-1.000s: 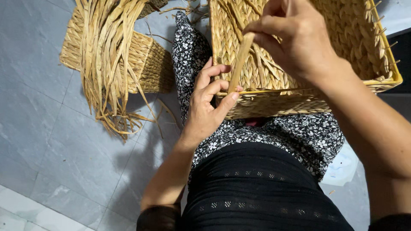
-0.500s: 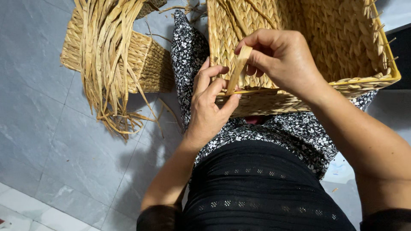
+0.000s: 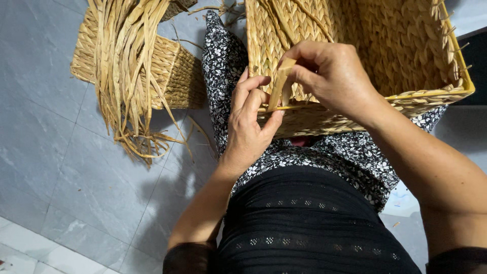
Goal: The person sits on the floor with a woven water-hyacinth basket on their lap and weaves flat reed strips along the basket's rim, tucking and pressing each strip into the weave. They use scissors to trim excess material and continue securing strips around the edge.
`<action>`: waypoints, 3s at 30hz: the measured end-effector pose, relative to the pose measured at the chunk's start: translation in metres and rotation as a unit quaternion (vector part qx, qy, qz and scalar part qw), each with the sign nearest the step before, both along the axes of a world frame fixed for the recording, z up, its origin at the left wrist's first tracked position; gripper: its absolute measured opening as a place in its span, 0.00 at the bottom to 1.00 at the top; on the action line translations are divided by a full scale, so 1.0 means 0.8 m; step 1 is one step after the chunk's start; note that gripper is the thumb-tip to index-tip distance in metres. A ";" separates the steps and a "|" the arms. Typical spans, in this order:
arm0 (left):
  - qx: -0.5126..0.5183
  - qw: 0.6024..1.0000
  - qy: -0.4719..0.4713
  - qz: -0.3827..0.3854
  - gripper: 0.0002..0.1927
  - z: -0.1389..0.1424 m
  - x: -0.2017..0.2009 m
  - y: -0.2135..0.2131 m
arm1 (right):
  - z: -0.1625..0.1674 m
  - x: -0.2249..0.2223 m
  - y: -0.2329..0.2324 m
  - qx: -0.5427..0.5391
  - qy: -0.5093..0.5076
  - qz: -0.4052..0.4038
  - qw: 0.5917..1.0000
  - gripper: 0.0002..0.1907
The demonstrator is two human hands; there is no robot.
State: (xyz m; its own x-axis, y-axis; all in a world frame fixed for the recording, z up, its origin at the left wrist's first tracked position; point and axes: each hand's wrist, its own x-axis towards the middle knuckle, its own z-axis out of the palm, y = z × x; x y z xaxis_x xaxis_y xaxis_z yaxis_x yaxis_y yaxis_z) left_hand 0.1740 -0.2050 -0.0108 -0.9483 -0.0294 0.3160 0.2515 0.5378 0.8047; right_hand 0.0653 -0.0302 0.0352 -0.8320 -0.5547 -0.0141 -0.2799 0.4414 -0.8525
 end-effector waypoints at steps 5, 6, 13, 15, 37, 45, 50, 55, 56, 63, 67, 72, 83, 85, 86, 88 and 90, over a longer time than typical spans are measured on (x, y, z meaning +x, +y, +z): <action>0.011 1.000 -0.006 -0.009 0.14 -0.003 -0.002 -0.002 | -0.002 -0.004 -0.005 0.014 -0.076 -0.002 0.997 0.06; 0.013 1.000 -0.005 -0.012 0.14 -0.003 -0.003 -0.004 | -0.003 -0.004 -0.005 0.004 -0.083 0.000 0.997 0.06; 0.038 0.998 -0.032 -0.026 0.13 0.003 -0.001 -0.005 | -0.015 -0.005 -0.003 0.051 -0.038 0.068 0.996 0.08; 0.031 0.998 -0.036 -0.034 0.13 0.005 -0.003 -0.008 | -0.012 -0.007 0.002 0.070 -0.065 0.087 0.992 0.09; 0.101 0.993 -0.059 -0.007 0.07 0.002 -0.008 -0.011 | -0.013 0.110 0.073 -0.172 0.231 0.157 0.945 0.07; 0.064 0.997 -0.046 0.007 0.07 0.003 -0.012 -0.005 | -0.016 0.094 0.071 0.001 0.340 0.070 0.938 0.14; 0.055 0.998 -0.043 0.004 0.07 0.005 -0.011 -0.008 | -0.035 0.091 0.043 -0.027 0.418 0.062 0.906 0.13; 0.089 0.994 -0.008 -0.070 0.10 0.008 -0.003 -0.021 | -0.051 0.093 0.088 -0.108 0.212 0.034 0.971 0.10; 0.080 0.994 0.008 -0.069 0.09 0.007 -0.002 -0.023 | -0.054 0.097 0.092 -0.110 0.215 0.028 0.970 0.10; -0.088 0.989 0.121 -0.002 0.10 0.007 0.005 -0.010 | -0.045 0.131 0.064 -0.128 0.248 0.085 0.956 0.15; -0.160 0.983 0.094 0.007 0.14 0.015 0.010 -0.001 | -0.014 0.133 0.040 -0.126 0.299 0.116 0.939 0.18; -0.136 0.987 0.077 -0.049 0.14 0.022 0.007 -0.007 | 0.019 0.102 0.019 -0.120 0.286 0.124 0.943 0.22; 0.026 0.999 -0.003 -0.044 0.14 0.018 0.004 -0.008 | 0.033 -0.024 -0.002 -0.157 0.125 0.054 0.978 0.16; 0.027 0.999 -0.004 -0.032 0.12 0.016 0.000 -0.004 | 0.046 -0.032 0.006 -0.061 0.241 0.110 0.962 0.17; 0.024 0.999 0.001 -0.032 0.11 0.016 0.000 -0.003 | 0.052 -0.035 0.010 -0.013 0.297 0.138 0.945 0.17; 0.018 0.999 0.009 -0.032 0.10 0.017 -0.001 0.000 | 0.054 -0.034 0.016 0.012 0.377 0.109 0.920 0.14; 0.014 0.999 0.011 -0.028 0.10 0.019 -0.004 0.003 | 0.049 -0.031 0.021 0.038 0.454 0.077 0.887 0.10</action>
